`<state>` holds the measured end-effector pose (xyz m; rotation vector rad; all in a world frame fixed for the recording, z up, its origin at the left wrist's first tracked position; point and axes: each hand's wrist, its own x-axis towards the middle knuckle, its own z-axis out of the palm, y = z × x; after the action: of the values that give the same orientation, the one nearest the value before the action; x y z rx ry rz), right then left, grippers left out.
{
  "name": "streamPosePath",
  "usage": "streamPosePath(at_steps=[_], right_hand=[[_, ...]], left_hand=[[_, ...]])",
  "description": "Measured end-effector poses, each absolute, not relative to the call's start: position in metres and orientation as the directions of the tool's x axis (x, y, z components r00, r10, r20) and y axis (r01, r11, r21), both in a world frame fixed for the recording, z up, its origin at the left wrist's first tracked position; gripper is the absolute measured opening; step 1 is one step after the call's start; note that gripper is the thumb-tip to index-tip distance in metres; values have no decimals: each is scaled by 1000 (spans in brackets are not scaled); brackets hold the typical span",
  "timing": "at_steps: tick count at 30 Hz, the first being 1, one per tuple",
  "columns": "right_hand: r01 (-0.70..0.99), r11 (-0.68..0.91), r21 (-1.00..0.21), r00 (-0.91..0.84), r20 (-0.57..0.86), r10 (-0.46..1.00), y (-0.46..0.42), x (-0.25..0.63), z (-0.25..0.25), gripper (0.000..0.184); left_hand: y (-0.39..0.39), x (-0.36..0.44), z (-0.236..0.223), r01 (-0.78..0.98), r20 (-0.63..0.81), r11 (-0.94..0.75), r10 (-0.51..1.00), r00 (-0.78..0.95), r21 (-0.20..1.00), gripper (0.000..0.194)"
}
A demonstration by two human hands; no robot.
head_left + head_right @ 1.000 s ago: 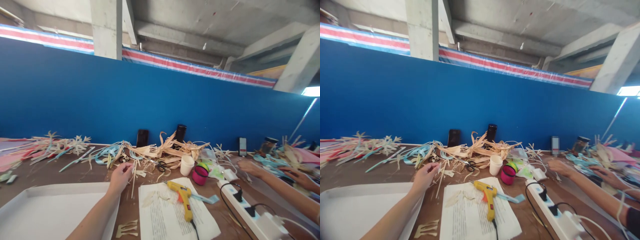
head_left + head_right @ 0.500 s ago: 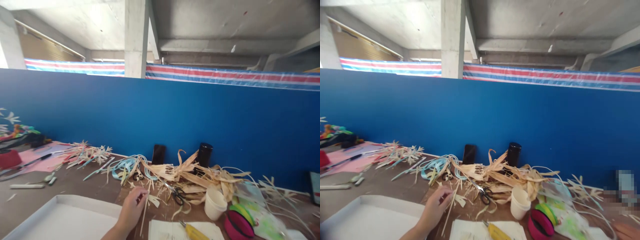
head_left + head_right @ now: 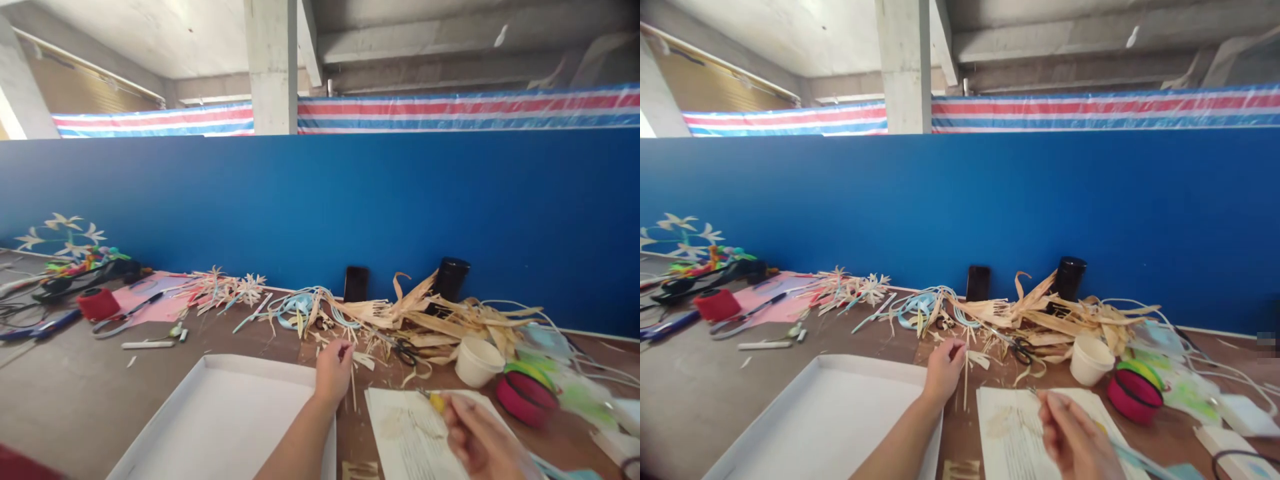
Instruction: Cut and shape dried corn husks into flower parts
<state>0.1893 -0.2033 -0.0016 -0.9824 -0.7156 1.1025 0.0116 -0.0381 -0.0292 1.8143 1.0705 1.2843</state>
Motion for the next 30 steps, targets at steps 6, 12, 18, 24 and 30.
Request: streamPosePath(at_steps=[6,12,18,24,30], right_hand=[[119,-66,-991,596,18,803,-158,180,23,27],[356,-126,-926,546,97,832,-130,176,11,25],[356,-63,-932,537,149,831,-114,161,0,30],[309,61,-949,607,245,756,-125,161,-5,37],[211,113,-971,670,228,707,-137,170,-4,41]], left_hand=[[-40,16,-28,218,338,-402,899,279,889,19],[-45,20,-28,168,391,-472,846,363,865,19],[-46,22,-31,208,385,-486,837,389,849,17],[-47,23,-32,258,354,-475,845,401,841,18],[-52,24,-26,232,377,-486,840,390,843,18]])
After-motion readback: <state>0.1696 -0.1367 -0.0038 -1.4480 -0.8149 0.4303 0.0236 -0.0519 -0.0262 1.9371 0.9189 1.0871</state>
